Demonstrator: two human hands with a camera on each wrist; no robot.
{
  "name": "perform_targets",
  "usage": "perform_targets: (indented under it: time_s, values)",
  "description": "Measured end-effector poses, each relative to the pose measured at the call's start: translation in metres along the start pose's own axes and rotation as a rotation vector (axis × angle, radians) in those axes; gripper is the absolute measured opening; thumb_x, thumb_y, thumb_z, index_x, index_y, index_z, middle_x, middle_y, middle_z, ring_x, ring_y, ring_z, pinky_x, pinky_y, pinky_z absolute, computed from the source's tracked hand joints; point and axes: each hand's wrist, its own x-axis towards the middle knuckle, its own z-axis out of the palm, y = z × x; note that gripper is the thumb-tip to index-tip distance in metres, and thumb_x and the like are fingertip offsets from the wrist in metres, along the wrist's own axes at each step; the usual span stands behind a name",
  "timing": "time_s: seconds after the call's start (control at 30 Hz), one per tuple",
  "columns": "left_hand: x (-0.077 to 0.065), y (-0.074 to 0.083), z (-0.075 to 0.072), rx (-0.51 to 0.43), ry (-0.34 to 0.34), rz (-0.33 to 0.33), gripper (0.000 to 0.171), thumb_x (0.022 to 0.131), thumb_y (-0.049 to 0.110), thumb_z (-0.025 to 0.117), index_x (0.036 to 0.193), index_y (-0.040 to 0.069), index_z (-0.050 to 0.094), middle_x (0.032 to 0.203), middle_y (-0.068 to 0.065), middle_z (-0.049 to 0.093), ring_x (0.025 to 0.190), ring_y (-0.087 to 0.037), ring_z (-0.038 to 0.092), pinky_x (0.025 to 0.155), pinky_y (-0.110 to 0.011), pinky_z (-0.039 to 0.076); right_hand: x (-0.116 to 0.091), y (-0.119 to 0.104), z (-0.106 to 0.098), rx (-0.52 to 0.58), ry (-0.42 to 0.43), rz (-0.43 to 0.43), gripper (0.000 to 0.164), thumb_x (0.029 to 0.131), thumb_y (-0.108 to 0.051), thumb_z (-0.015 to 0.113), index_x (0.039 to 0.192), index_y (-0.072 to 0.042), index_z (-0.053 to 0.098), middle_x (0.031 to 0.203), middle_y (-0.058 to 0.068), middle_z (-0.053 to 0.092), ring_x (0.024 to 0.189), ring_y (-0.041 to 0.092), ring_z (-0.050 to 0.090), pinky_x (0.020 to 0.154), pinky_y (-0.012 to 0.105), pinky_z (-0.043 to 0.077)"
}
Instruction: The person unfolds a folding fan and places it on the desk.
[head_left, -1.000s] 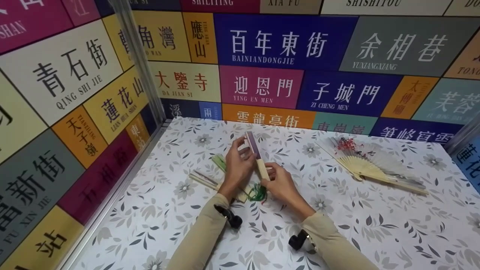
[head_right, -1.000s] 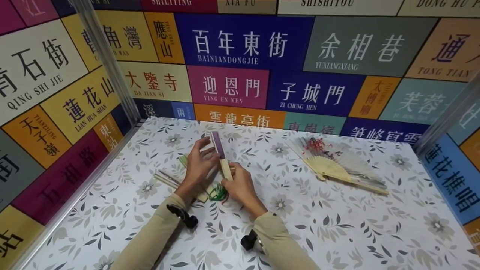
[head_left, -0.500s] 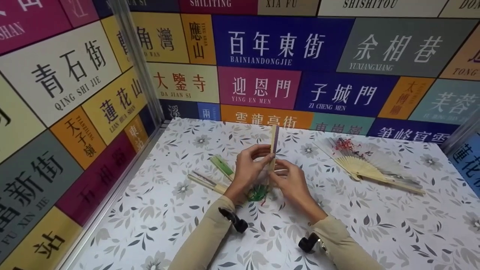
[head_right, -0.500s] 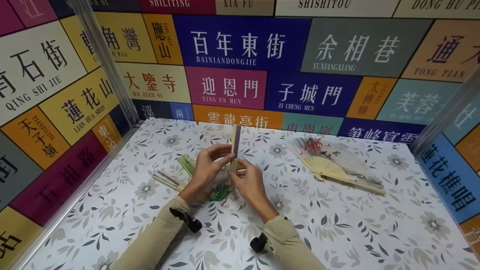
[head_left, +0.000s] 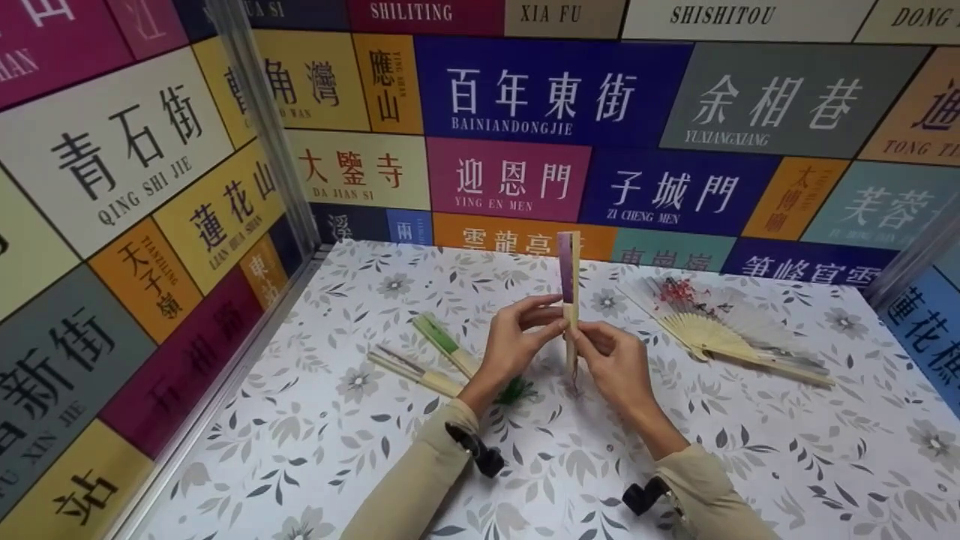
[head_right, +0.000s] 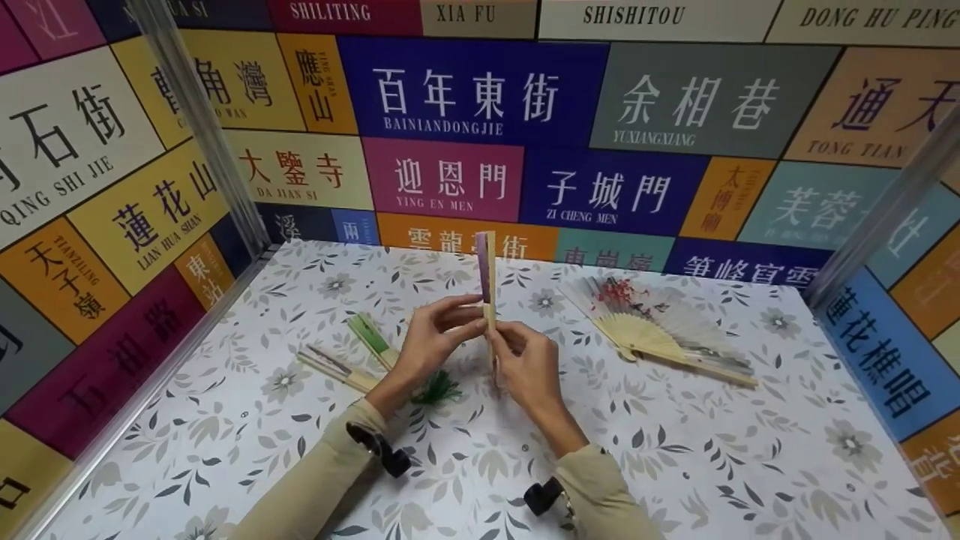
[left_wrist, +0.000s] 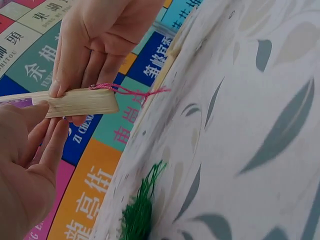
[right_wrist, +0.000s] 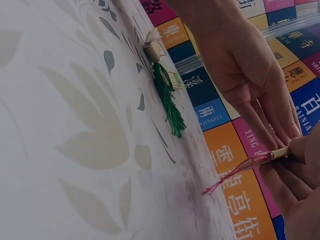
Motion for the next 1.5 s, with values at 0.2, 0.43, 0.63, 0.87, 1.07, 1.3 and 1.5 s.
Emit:
perform_targets:
  time_s: [0.2, 0.43, 0.63, 0.87, 1.07, 1.3, 1.5]
  values:
    - [0.007, 0.002, 0.017, -0.060, -0.044, -0.004, 0.036, 0.090, 0.025, 0.077, 0.125, 0.026, 0.069, 0.112, 0.006, 0.076, 0.105, -0.007, 0.072, 0.094, -0.029, 0.061, 0.001, 0.002, -0.016, 0.037, 0.068, 0.050, 0.026, 0.093, -0.029, 0.074, 0.104, -0.006, 0.074, 0.103, 0.014, 0.077, 0.096, 0.020, 0.076, 0.081, 0.026, 0.064]
    - [0.014, -0.004, 0.034, -0.147, -0.105, -0.020, 0.036, 0.091, 0.023, 0.076, 0.126, 0.025, 0.069, 0.114, 0.003, 0.076, 0.106, -0.010, 0.072, 0.090, -0.027, 0.062, -0.001, 0.009, -0.032, 0.080, 0.093, 0.133, 0.033, 0.093, -0.031, 0.073, 0.107, -0.001, 0.072, 0.104, 0.016, 0.076, 0.099, 0.023, 0.075, 0.083, 0.028, 0.064]
    - [0.014, -0.010, 0.039, -0.160, -0.106, -0.026, 0.035, 0.089, 0.021, 0.078, 0.123, 0.018, 0.070, 0.111, -0.003, 0.076, 0.104, -0.015, 0.072, 0.091, -0.027, 0.061, -0.003, 0.015, -0.037, 0.113, 0.078, 0.153, 0.033, 0.091, -0.030, 0.075, 0.107, -0.001, 0.072, 0.104, 0.013, 0.077, 0.100, 0.023, 0.075, 0.083, 0.029, 0.064]
    - [0.013, -0.015, 0.041, -0.217, -0.071, -0.045, 0.034, 0.089, 0.015, 0.078, 0.121, 0.013, 0.070, 0.112, -0.007, 0.075, 0.106, -0.021, 0.072, 0.094, -0.028, 0.060, -0.006, 0.018, -0.035, 0.144, 0.081, 0.154, 0.033, 0.091, -0.031, 0.075, 0.108, -0.002, 0.073, 0.107, 0.015, 0.076, 0.099, 0.019, 0.075, 0.084, 0.030, 0.064]
    - [0.011, -0.018, 0.043, -0.289, -0.063, -0.070, 0.032, 0.088, 0.013, 0.078, 0.120, 0.011, 0.071, 0.113, -0.008, 0.075, 0.108, -0.028, 0.071, 0.093, -0.030, 0.061, -0.008, 0.022, -0.035, 0.217, 0.092, 0.183, 0.035, 0.092, -0.028, 0.075, 0.110, 0.001, 0.071, 0.105, 0.015, 0.077, 0.097, 0.021, 0.076, 0.084, 0.032, 0.063]
    - [0.011, -0.017, 0.043, -0.300, -0.049, -0.065, 0.030, 0.087, 0.016, 0.080, 0.117, 0.013, 0.072, 0.113, -0.007, 0.075, 0.107, -0.027, 0.071, 0.093, -0.032, 0.062, -0.007, 0.021, -0.037, 0.318, 0.096, 0.218, 0.038, 0.092, -0.022, 0.075, 0.114, 0.008, 0.066, 0.104, 0.014, 0.077, 0.096, 0.022, 0.076, 0.086, 0.036, 0.063]
    - [0.011, -0.017, 0.042, -0.308, -0.036, -0.062, 0.029, 0.087, 0.015, 0.080, 0.115, 0.015, 0.072, 0.113, -0.005, 0.074, 0.106, -0.024, 0.072, 0.093, -0.033, 0.062, -0.008, 0.020, -0.037, 0.345, 0.099, 0.247, 0.040, 0.092, -0.022, 0.074, 0.119, 0.007, 0.065, 0.103, 0.008, 0.078, 0.096, 0.019, 0.076, 0.086, 0.034, 0.063]
